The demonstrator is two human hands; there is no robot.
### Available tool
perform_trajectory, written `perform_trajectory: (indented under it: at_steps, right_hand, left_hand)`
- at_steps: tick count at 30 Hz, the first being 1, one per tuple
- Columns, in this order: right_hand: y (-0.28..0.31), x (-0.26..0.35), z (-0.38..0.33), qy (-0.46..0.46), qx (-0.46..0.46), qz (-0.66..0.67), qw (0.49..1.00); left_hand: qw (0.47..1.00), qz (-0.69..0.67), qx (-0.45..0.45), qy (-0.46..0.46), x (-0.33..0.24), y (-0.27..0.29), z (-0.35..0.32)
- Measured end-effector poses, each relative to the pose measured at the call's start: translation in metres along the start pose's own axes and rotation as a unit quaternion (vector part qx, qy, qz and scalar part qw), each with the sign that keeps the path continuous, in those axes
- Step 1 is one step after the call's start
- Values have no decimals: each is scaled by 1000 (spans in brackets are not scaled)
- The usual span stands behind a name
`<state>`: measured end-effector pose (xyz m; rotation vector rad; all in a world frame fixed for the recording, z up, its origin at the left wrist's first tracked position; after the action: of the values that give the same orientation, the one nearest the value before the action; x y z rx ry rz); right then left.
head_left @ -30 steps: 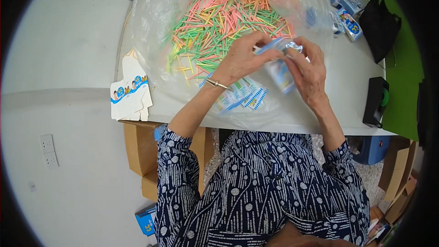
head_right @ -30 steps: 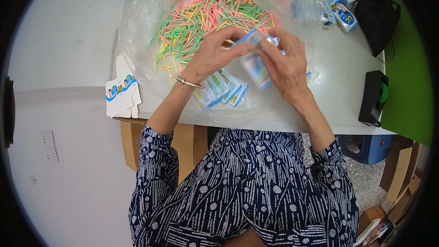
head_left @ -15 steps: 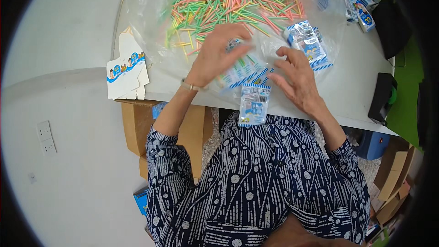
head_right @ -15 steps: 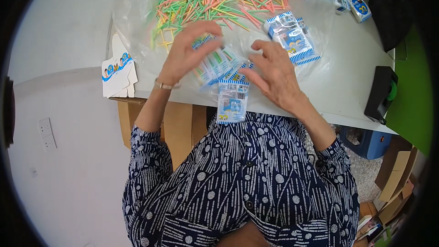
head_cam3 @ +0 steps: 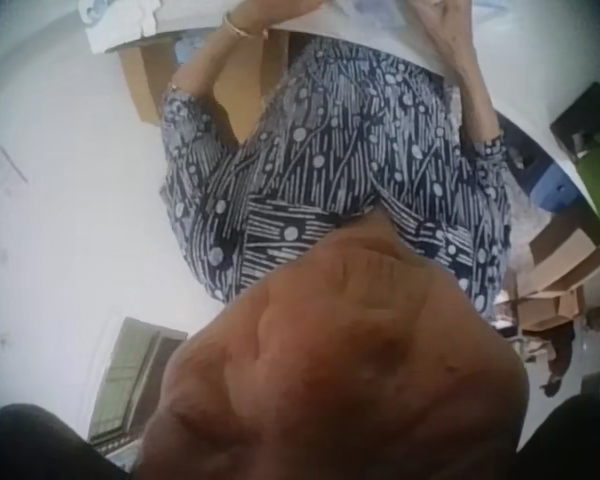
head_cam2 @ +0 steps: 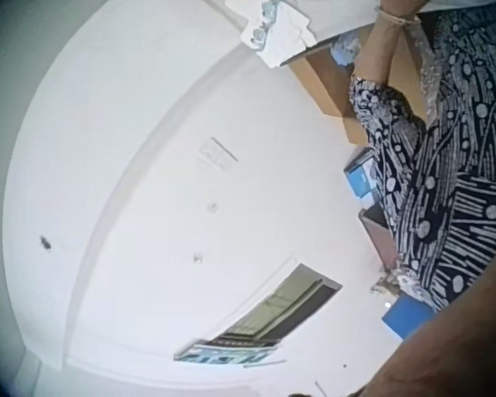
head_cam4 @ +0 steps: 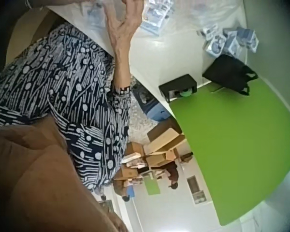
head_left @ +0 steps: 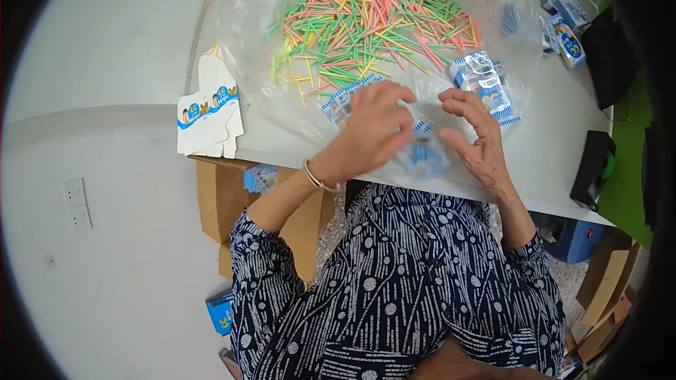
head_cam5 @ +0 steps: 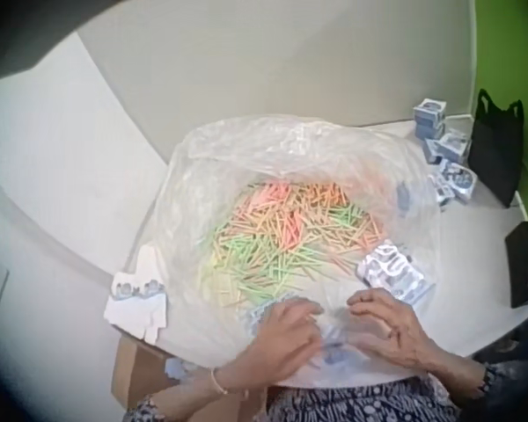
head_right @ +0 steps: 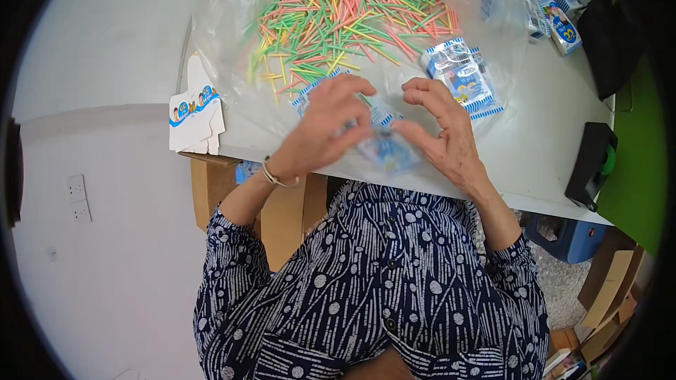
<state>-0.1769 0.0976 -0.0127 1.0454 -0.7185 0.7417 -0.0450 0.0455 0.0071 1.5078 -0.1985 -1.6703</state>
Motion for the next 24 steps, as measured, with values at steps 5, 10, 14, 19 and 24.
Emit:
perform_trajectory:
  at_steps: [5, 10, 14, 19, 24]
  right_hand:
    - [-15, -4, 7, -56, 74, 8, 996]
    - [-21, -3, 20, -61, 70, 32, 995]
    - [-25, -8, 29, -60, 59, 27, 996]
    - [-33, -7, 32, -72, 75, 34, 994]
    - [-36, 1, 35, -47, 86, -20, 995]
  left_hand:
    - [986, -123, -87, 72, 21, 36, 10]
    - [971, -177, -99, 128, 32, 30, 12]
    - [972, -165, -110, 124, 37, 35, 15]
    - [975, -118, -131, 135, 38, 42, 15]
    - [979, -99, -143, 110, 35, 44, 15]
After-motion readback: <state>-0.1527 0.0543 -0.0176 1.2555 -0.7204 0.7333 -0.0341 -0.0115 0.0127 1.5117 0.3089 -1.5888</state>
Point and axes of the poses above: each hand's wrist, its own z-axis towards the middle knuckle, its own y-axis out of the back of the hand, x = y × z, the point moved 9 cm from there along z, towards the middle knuckle, and after that the axes turned 14 degrees about -z, right-handed, at the moved point
